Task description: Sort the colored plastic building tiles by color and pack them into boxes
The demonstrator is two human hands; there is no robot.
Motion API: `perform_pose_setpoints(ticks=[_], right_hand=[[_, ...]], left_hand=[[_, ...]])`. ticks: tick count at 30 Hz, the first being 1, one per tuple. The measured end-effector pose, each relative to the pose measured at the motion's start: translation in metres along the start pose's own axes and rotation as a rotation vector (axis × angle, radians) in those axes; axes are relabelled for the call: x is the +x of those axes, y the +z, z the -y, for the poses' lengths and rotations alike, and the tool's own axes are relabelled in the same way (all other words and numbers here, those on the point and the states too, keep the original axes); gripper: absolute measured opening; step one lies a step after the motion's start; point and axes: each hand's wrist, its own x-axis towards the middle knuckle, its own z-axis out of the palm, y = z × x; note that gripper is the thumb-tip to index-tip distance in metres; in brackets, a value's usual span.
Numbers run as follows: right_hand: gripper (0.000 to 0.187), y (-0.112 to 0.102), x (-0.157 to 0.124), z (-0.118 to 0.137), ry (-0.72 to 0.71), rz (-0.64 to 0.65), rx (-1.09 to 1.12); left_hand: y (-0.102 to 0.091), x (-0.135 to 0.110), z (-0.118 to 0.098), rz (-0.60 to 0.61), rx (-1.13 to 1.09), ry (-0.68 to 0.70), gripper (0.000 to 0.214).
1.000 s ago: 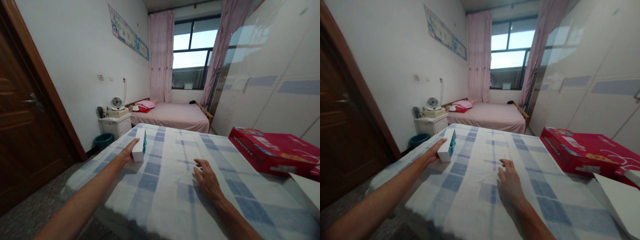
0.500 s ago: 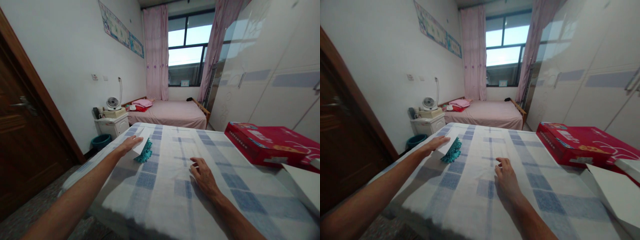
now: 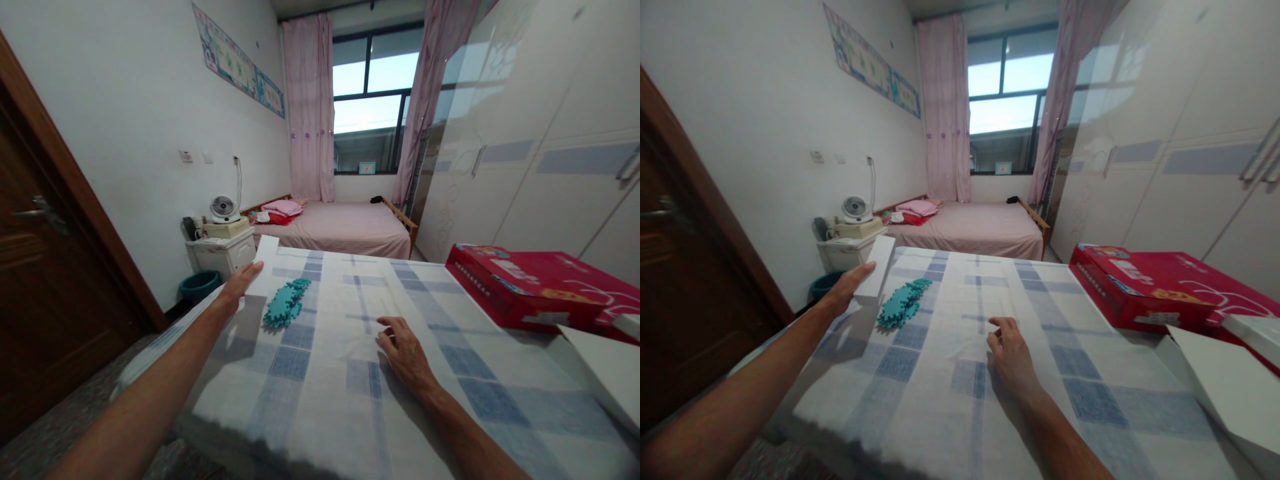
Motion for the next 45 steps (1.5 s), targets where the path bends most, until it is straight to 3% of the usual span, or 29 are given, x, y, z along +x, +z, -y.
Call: perform_pose_setpoints(ticks=[4,8,15,18,22,24,26,30,32,34,36,41,45], right_hand=[[0.028,0.001,0.001,0.000,-0.005,0.006,-0.002],[0.024,0.001,0.000,0.003,-0.060,0.006,0.023],[0.043,0.001,-0.006,0.016,-0.237,0.063,0.007],[0.049,0.004,-0.010,0.019,-0.195,0.135,-0.051],[0.023,0.003,-0.008,0.021,-0.123,0.175,-0.134],[0.021,-0.001,0.001,0.022,-0.110,0.164,-0.172],[0.024,-0.007,0.018,0.023,-0.109,0.125,-0.215],[0.021,-0.009,0.070,0.028,-0.172,0.140,-0.452],[0.019,0.001,0.098,0.032,-0.182,0.190,-0.593],[0.019,0.017,0.124,0.036,-0.182,0.224,-0.687],[0.019,0.038,0.147,0.040,-0.186,0.237,-0.724],[0.024,0.085,0.188,0.045,-0.162,0.218,-0.695],[0.049,0.099,0.185,0.047,-0.154,0.187,-0.654]], left_hand=[[0.004,-0.004,-0.008,0.023,-0.325,-0.008,0.034],[0.034,-0.024,-0.006,0.159,-0.609,-0.142,0.034],[0.122,-0.058,0.052,0.389,-0.688,-0.536,0.040],[0.149,-0.066,0.073,0.489,-0.738,-0.628,0.047],[0.165,-0.071,0.089,0.547,-0.739,-0.672,0.051],[0.169,-0.071,0.095,0.545,-0.708,-0.604,0.053],[0.172,-0.071,0.102,0.475,-0.569,-0.441,0.049],[0.176,-0.077,0.112,0.333,-0.194,-0.187,0.018],[0.175,-0.083,0.115,0.392,0.055,0.011,0.013],[0.173,-0.089,0.117,0.498,0.361,0.288,0.019],[0.172,-0.092,0.119,0.602,0.543,0.461,0.026],[0.171,-0.089,0.121,0.671,0.593,0.517,0.032],[0.170,-0.085,0.119,0.686,0.583,0.512,0.031]])
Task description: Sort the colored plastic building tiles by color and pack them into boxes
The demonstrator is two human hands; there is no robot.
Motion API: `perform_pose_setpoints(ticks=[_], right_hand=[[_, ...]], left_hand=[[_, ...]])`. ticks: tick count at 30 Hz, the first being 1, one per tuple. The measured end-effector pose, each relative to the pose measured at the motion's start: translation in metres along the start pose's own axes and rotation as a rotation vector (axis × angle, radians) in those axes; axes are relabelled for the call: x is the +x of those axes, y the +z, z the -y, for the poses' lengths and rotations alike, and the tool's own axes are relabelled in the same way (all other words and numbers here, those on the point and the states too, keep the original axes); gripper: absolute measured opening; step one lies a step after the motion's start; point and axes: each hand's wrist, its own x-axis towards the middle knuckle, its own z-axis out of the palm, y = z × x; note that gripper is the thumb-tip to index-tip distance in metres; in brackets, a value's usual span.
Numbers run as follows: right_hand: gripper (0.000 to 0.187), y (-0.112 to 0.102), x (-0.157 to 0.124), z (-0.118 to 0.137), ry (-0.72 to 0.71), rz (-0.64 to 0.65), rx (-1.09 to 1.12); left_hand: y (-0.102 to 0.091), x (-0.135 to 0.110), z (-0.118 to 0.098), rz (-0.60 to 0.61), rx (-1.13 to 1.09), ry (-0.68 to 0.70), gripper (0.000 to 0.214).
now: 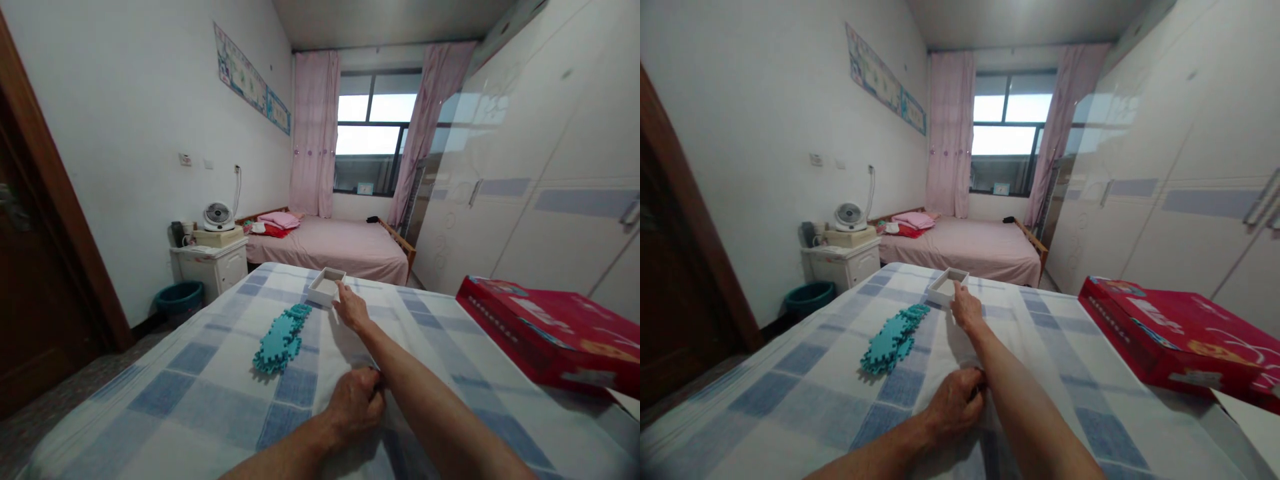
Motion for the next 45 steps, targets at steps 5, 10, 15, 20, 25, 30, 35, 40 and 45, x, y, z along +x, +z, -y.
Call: perform_pose_setpoints(ticks=[5,10,15,20,25,30,35,40,45], right_hand=[[0.056,-0.017,-0.049,-0.025,0.000,-0.039,0.028],[0.054,-0.063,-0.128,-0.107,0.149,-0.202,-0.043],[0.054,-0.112,-0.231,-0.199,0.500,-0.368,-0.367],[0.068,-0.130,-0.320,-0.252,0.855,-0.251,-0.497],[0.072,-0.125,-0.355,-0.273,0.908,-0.133,-0.467],[0.065,-0.132,-0.361,-0.275,0.919,-0.101,-0.430],[0.062,-0.149,-0.360,-0.260,0.899,-0.102,-0.264],[0.061,-0.133,-0.325,-0.218,0.636,-0.068,0.087],[0.053,-0.090,-0.249,-0.157,0.436,0.098,0.163]], left_hand=[[-0.003,0.001,-0.002,-0.017,-0.075,-0.061,0.031],[-0.006,0.000,-0.004,-0.025,-0.201,-0.129,0.024],[-0.008,-0.001,-0.003,-0.014,-0.222,-0.165,0.027],[-0.008,-0.002,-0.004,-0.003,-0.208,-0.192,0.032],[-0.008,-0.002,-0.006,-0.016,-0.237,-0.211,0.032],[-0.008,-0.003,-0.007,-0.028,-0.195,-0.202,0.033],[-0.010,-0.002,-0.009,-0.019,-0.194,-0.197,0.032],[-0.007,-0.004,-0.009,-0.025,-0.233,-0.202,0.031],[-0.006,-0.003,-0.007,-0.054,-0.250,-0.181,0.031]])
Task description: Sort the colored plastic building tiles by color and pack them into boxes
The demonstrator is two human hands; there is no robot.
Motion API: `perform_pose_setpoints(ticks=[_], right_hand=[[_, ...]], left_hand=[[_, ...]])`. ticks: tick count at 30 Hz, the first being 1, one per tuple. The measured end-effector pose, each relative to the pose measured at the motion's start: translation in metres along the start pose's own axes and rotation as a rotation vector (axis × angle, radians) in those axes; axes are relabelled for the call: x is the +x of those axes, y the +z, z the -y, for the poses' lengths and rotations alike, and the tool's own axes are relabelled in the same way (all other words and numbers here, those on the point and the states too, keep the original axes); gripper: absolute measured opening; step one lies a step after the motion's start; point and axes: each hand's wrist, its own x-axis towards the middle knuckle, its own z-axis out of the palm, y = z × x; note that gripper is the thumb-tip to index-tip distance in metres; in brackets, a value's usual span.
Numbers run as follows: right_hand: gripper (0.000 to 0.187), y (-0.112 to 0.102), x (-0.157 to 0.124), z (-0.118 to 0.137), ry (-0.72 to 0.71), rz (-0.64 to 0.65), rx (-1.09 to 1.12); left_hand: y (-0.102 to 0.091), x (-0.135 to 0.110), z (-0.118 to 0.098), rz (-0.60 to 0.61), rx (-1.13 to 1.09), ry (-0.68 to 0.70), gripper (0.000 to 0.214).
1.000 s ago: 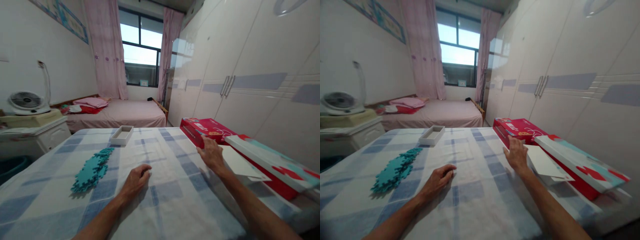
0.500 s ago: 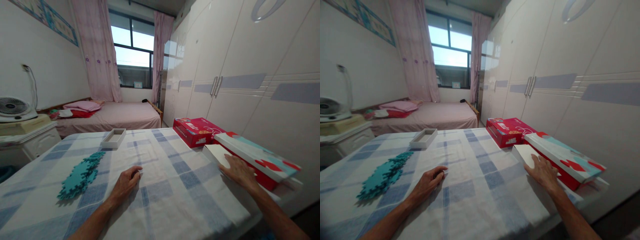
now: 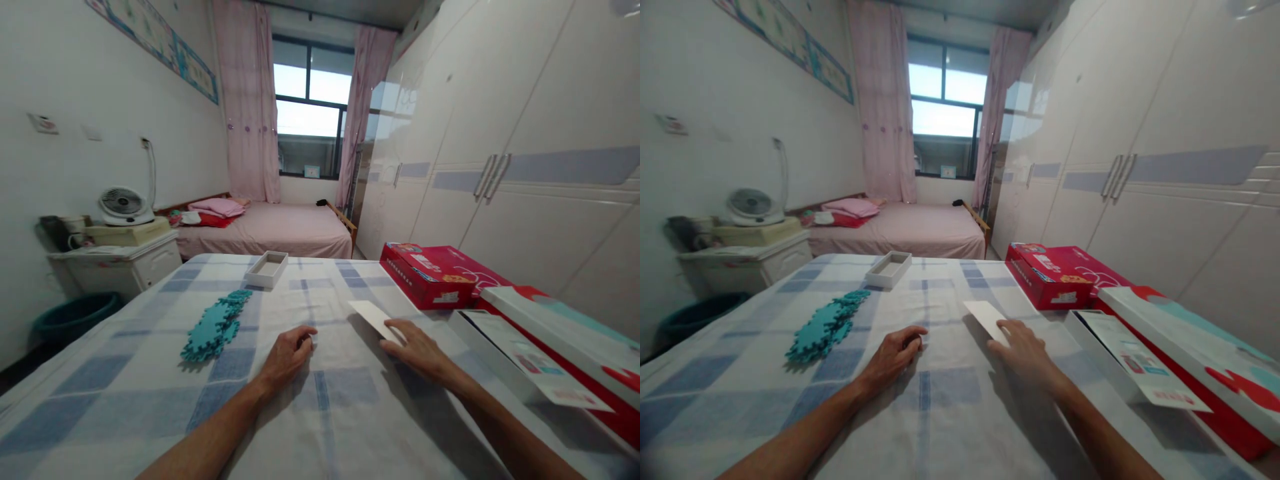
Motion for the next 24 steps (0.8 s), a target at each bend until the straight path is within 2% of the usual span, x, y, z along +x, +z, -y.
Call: perform_pose_setpoints(ticks=[2,4,7,10,12,15,17,19,22,24], right_hand=[[0.048,0.016,0.028,0.036,-0.036,0.039,-0.058],[0.046,0.028,0.060,0.073,-0.033,0.026,-0.097],[0.059,0.041,0.108,0.121,0.046,-0.039,-0.059],[0.072,0.050,0.139,0.152,0.061,-0.101,0.043],[0.069,0.053,0.142,0.157,0.015,-0.121,0.065],[0.061,0.053,0.119,0.133,-0.088,-0.164,0.012],[0.058,0.044,0.092,0.096,-0.144,-0.236,-0.089],[0.054,0.027,0.061,0.048,-0.148,-0.346,-0.231],[0.049,-0.009,0.012,-0.027,-0.005,-0.543,-0.446],[0.050,-0.032,-0.019,-0.070,0.143,-0.600,-0.566]], left_hand=[[-0.001,0.001,0.000,-0.022,0.006,0.005,0.031],[-0.002,0.002,-0.001,-0.034,0.008,0.001,0.032],[-0.003,0.004,0.000,-0.026,0.004,-0.011,0.033],[-0.004,0.004,0.002,-0.026,0.013,-0.016,0.032],[-0.004,0.004,0.003,-0.025,0.015,-0.013,0.032],[-0.003,0.004,0.005,-0.009,-0.004,-0.011,0.032],[-0.003,0.004,0.005,0.003,-0.015,-0.020,0.032],[-0.004,0.004,0.005,0.005,-0.007,-0.027,0.033],[-0.004,0.003,0.006,0.010,0.028,-0.021,0.033],[-0.005,0.004,0.007,0.013,0.046,-0.015,0.034]])
